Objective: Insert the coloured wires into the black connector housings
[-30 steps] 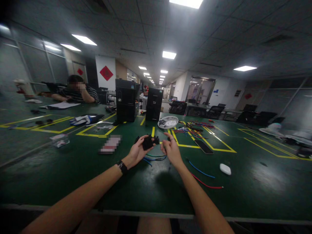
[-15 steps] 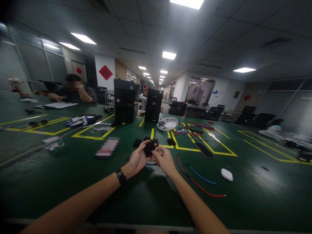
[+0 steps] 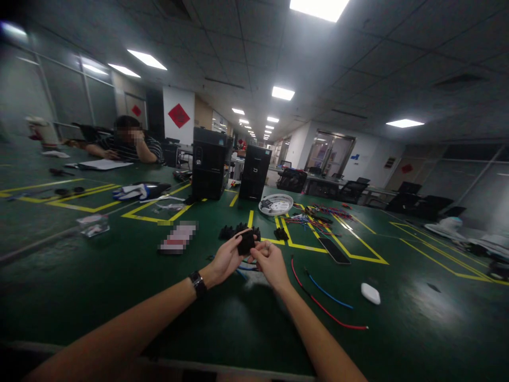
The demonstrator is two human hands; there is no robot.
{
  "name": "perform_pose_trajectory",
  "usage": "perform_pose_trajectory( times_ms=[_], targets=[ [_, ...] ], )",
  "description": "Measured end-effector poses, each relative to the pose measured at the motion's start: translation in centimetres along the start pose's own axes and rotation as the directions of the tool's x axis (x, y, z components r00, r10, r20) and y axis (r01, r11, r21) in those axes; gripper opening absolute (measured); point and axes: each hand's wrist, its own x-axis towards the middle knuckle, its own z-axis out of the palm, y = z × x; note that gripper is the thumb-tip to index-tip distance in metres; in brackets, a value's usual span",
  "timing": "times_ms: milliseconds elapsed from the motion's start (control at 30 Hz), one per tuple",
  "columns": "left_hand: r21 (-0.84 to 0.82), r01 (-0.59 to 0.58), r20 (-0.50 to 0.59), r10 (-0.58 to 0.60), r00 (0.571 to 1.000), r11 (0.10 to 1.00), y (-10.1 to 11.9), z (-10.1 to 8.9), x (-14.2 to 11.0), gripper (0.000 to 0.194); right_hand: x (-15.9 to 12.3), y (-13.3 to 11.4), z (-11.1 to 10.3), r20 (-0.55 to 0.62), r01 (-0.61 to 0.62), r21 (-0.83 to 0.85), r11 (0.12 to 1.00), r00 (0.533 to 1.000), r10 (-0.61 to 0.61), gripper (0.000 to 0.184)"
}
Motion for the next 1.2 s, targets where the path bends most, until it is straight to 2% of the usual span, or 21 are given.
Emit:
perform_pose_trajectory(
  times_ms=[200,467,567,667,733,867,1033,1200],
  targets=[
    [0.005,0.001,0.051,-0.001,0.999,1.000,-0.2,0.0,-0.1,0.033,0.2,0.3,-0.4,0.078,-0.085,-0.087,0.993,0.993,0.092,0.040],
    [0.031,-0.032,0.039,0.030,0.999,0.999,-0.7,0.8,-0.6,0.029,0.5,1.1,-1.2,0.085,-0.108,-0.116,0.987,0.989,0.118,0.048],
    [0.105,-0.037,0.057,0.031,0.998,0.994,-0.7,0.4,-0.6,0.032,0.5,1.3,-1.5,0.131,-0.204,-0.083,0.975,0.968,0.214,0.053],
    [0.201,-0.031,0.097,0.012,0.995,0.979,-0.4,-0.1,-0.4,0.034,0.5,1.2,-1.6,0.242,-0.283,-0.073,0.956,0.925,0.292,0.053],
    [0.190,-0.034,0.075,0.020,0.997,0.981,-0.2,-0.3,0.0,0.032,0.4,1.0,-1.5,0.289,-0.282,-0.059,0.957,0.913,0.287,0.052],
    [0.084,-0.057,-0.006,0.058,0.998,0.995,0.0,-0.2,0.5,0.030,0.4,0.3,-1.2,0.325,-0.229,-0.006,0.973,0.920,0.219,0.047],
    [0.107,-0.054,-0.047,0.060,0.997,0.993,-0.4,-0.2,0.3,0.028,0.2,0.1,-1.1,0.338,-0.255,-0.050,0.966,0.905,0.257,0.046],
    [0.252,-0.057,0.047,0.046,0.998,0.966,-0.8,-0.8,0.1,0.034,0.0,0.8,-1.4,0.305,-0.285,-0.132,0.949,0.899,0.313,0.047]
  ],
)
